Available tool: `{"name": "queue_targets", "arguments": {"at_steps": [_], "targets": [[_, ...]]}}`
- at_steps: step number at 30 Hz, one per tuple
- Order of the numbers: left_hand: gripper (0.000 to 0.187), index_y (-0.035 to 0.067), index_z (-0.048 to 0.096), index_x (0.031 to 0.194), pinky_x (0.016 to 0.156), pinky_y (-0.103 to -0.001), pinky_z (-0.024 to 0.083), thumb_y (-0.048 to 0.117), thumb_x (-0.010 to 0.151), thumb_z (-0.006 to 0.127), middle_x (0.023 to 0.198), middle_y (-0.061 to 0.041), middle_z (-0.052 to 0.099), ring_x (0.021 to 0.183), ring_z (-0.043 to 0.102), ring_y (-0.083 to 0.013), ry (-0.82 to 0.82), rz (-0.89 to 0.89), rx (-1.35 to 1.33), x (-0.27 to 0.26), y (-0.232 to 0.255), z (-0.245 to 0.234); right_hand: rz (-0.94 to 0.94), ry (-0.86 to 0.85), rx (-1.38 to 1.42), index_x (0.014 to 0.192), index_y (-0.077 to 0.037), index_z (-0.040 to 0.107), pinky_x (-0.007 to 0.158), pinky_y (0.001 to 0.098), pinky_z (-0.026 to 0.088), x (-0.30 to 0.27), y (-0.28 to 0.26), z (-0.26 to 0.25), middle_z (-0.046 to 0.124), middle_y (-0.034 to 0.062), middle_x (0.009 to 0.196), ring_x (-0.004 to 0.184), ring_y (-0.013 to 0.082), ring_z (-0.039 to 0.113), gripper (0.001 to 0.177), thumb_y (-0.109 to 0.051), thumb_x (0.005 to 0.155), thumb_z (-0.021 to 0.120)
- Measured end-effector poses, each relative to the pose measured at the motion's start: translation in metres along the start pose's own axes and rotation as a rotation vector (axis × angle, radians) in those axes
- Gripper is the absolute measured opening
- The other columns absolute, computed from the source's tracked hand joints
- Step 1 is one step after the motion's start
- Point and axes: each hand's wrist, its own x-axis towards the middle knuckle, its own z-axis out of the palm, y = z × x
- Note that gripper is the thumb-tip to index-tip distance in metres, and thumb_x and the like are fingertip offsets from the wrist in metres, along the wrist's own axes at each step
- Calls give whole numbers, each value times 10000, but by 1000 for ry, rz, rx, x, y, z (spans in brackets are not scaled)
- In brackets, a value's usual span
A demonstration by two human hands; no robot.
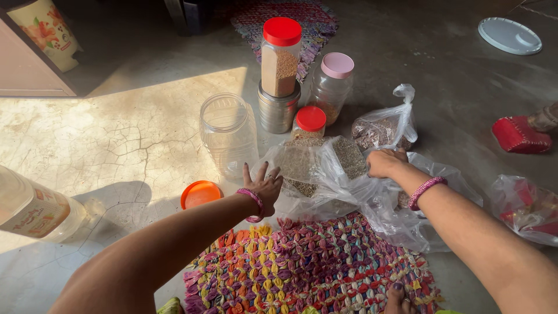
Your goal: The person sits on a mat and transfers grains from a plastic bag into a clear plastic jar using an orange lid as a scoop. They open the bag, scoop the grains, and pour them into the jar repeatedly.
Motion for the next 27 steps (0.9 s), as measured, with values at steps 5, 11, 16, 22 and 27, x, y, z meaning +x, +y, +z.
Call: {"name": "queue_targets", "arguments": {"at_steps": [5, 11, 16, 22, 27], "targets": [[892, 9, 272, 1564, 1097, -841, 106, 206, 805, 696, 1656, -138, 184, 1543, 133, -364, 347, -105, -104, 41, -2, 10, -316, 387, 283, 1421, -144, 533, 1105, 534, 369, -38, -59, -54, 512, 101, 1438, 1351, 318, 464, 605, -189, 836, 681], [1239, 9, 210, 1582, 1127, -767, 154, 508, 669, 883, 1679, -152, 94, 1558, 88, -354, 365, -134, 16, 37, -10, -10, -1059, 634, -99, 1442, -107, 516, 1204, 470, 318, -58, -124, -31, 485, 109, 1511, 1447, 283, 416, 615, -397, 934, 707], [1424, 20, 140, 1618, 1141, -751, 157, 587, 574, 925, 1690, -141, 66, 1556, 68, -372, 303, -77, 143, 23, -11, -10, -610, 122, -577, 1606, -150, 157, 1209, 636, 46, -69, -114, -36, 78, 137, 1686, 1567, 335, 59, 1121, -538, 787, 816], [972, 167, 201, 1571, 1128, -771, 125, 365, 812, 774, 1654, -80, 104, 1522, 82, -348, 600, -169, 425, 57, -23, 55, -271, 63, -620, 1638, -339, -25, 1155, 699, 6, -20, -50, -27, -106, 128, 1709, 1553, 385, -45, 1262, -231, 762, 877], [766, 149, 319, 1539, 1135, -793, 76, 319, 893, 693, 1683, -109, 68, 1556, 34, -357, 318, -103, 284, 77, -20, 71, -173, -83, -542, 1639, -434, 23, 1202, 677, -4, -9, -38, -18, -143, 101, 1727, 1587, 361, -76, 1217, -158, 782, 841]]}}
